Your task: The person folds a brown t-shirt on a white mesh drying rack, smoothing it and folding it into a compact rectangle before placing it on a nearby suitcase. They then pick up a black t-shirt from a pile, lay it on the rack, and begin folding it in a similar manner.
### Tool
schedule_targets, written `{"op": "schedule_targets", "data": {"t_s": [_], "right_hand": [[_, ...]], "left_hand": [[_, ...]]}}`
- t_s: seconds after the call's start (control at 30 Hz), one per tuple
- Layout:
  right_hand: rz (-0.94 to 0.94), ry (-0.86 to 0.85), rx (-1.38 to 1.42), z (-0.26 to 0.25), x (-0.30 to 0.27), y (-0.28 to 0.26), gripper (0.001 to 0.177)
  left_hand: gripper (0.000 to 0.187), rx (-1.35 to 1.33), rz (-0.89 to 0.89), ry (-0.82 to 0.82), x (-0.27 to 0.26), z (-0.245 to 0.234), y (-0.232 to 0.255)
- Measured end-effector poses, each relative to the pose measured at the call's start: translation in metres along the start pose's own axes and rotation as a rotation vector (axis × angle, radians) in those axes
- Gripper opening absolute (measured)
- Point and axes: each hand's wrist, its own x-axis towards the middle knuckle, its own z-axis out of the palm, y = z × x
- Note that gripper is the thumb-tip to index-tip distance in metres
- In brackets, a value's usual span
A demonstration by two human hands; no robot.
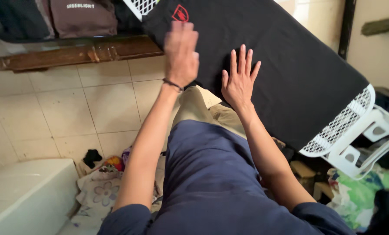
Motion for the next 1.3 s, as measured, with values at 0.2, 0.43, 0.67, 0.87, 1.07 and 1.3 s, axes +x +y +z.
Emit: {"op": "schedule_targets", "data": {"t_s": [0.2,0.43,0.67,0.87,1.07,1.3], "right_hand": [[0.164,0.014,-0.048,-0.010,-0.047,0.041,0.067],[0.512,0.063,-0.078,-0.037,-0.132,0.144,0.071],[0.684,0.122,-0.053,-0.035,-0.181,0.190,0.069],[0.565,0.274,-0.055,-0.031,-0.155,0.162,0.067],[0.343,0.128,-0.005,-0.006,-0.096,0.098,0.067],[0.181,0.067,-0.042,-0.006,-0.132,0.088,0.073]], "left_hand": [[0.072,0.063,0.062,-0.313,0.020,0.015,0.022],[0.075,0.090,0.061,-0.350,0.021,0.016,0.017],[0.075,0.106,0.069,-0.354,0.023,0.014,0.017],[0.077,0.064,0.208,-0.305,0.022,0.038,0.061],[0.065,-0.133,0.617,-0.419,0.031,0.132,0.175],[0.063,-0.145,0.747,-0.493,0.099,0.180,0.184]]}}
